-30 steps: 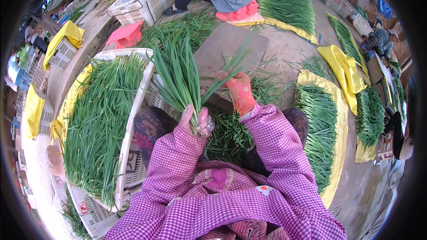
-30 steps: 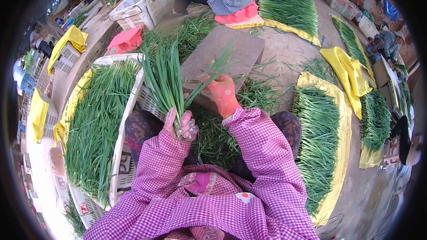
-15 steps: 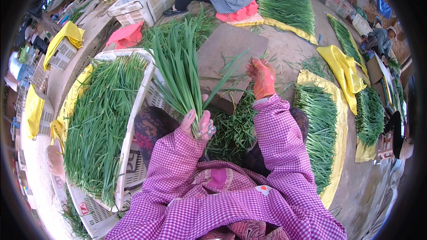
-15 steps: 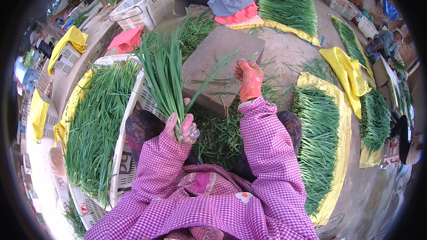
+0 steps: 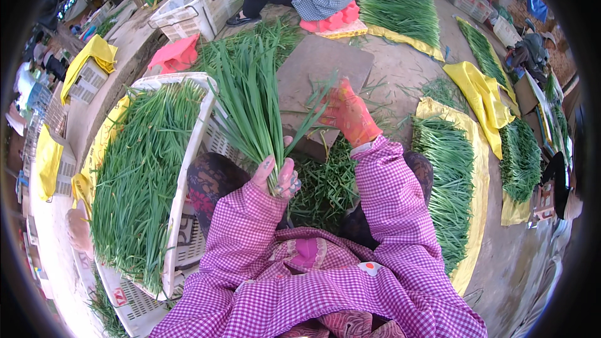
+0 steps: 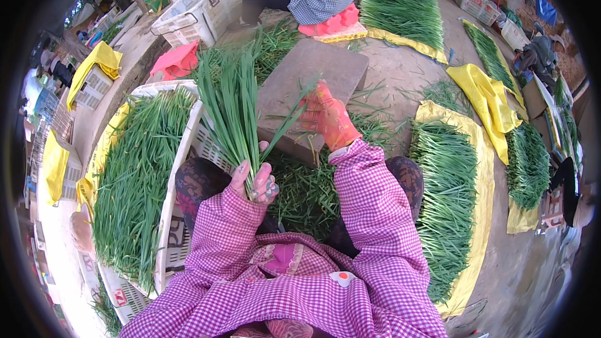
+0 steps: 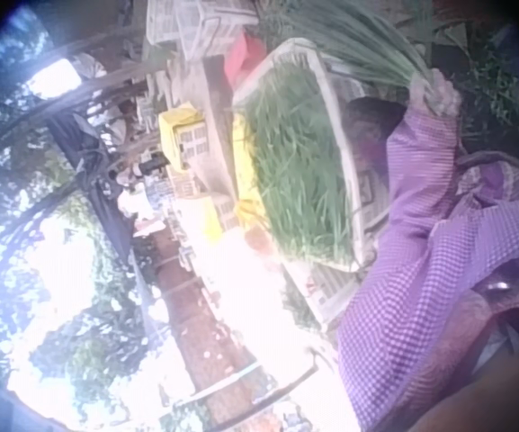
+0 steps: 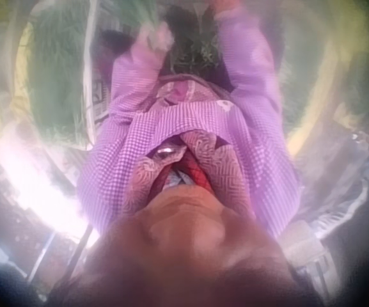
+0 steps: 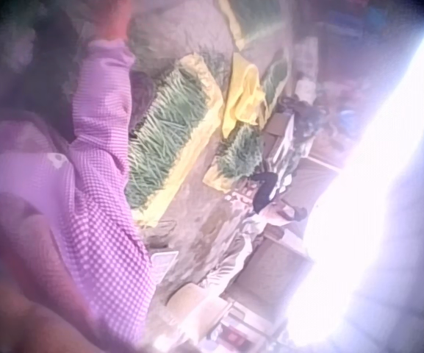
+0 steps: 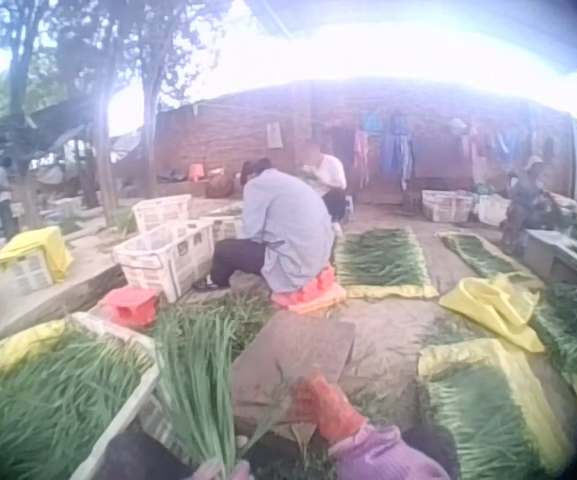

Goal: The person picks up a bunch of green chives, removes the dry outer skins and debris from the root ends by hand, and places the cleaned bunch onto a yellow mat.

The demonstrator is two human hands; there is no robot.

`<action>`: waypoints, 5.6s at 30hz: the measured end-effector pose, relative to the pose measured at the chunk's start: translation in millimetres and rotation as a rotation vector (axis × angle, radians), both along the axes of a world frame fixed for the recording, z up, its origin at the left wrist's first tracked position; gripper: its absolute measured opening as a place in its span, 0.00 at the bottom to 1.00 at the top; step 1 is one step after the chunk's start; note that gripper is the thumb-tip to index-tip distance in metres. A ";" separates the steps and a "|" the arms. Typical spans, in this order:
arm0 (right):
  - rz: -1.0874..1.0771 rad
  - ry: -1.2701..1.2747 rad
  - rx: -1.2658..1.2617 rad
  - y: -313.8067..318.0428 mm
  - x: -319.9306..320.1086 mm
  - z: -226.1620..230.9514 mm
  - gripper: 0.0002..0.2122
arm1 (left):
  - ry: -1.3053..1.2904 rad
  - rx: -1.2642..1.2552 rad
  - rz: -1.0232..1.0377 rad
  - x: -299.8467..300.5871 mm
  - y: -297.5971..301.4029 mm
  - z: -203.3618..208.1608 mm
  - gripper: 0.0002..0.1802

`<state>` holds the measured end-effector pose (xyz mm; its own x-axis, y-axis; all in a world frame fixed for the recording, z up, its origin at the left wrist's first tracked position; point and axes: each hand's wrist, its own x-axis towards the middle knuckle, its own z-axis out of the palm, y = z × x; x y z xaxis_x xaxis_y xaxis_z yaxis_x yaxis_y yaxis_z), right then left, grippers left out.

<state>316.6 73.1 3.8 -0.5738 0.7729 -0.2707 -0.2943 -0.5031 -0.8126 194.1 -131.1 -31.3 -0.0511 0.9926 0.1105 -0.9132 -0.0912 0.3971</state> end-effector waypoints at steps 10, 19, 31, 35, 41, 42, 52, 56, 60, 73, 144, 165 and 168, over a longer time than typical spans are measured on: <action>-0.346 -0.056 0.319 21.9 21.1 8.4 0.08 | 0.168 -0.045 -0.196 -1.2 0.7 -11.3 0.35; -0.525 0.076 0.193 28.3 23.7 5.5 0.06 | 0.195 -0.023 -0.256 -2.9 7.3 -9.6 0.35; -0.199 -0.633 0.988 43.2 26.6 -38.9 0.21 | 0.799 -0.708 0.080 -8.4 15.9 -20.2 0.19; 0.249 -0.826 0.939 10.4 7.5 -25.0 0.27 | 0.898 -0.814 0.238 -8.9 25.3 -14.0 0.10; 0.537 -0.210 0.702 -61.5 -45.7 -56.5 0.24 | 1.615 -0.633 0.553 -42.8 52.1 -105.0 0.30; 0.486 -0.210 0.641 -68.4 -46.6 -54.3 0.23 | 1.732 -0.610 0.575 -38.6 57.6 -105.7 0.32; -0.005 -0.102 -0.160 -54.9 -48.8 -72.4 0.10 | 2.152 -0.827 0.003 16.8 42.3 14.1 0.46; -0.003 -0.015 -0.192 -46.1 -40.2 -44.0 0.10 | 1.700 -0.355 0.587 15.0 34.8 -21.4 0.48; 0.017 -0.059 -0.060 -47.4 -35.0 -22.0 0.14 | 1.018 -0.448 0.523 -4.2 42.9 -32.0 0.39; 0.846 0.000 0.336 -71.4 -18.9 -21.9 0.35 | 0.312 0.030 0.150 -24.6 33.2 1.8 0.32; -0.434 -0.923 1.061 -29.4 -4.1 11.4 0.09 | 0.078 -0.175 0.289 -30.8 30.6 -23.8 0.22; -0.302 -0.559 1.352 -20.0 14.9 43.1 0.19 | 0.394 -0.139 0.122 -29.9 31.7 -28.2 0.28; -0.183 -0.648 1.590 -35.8 1.2 47.2 0.17 | 0.583 -0.131 -0.066 -39.2 37.6 -38.4 0.28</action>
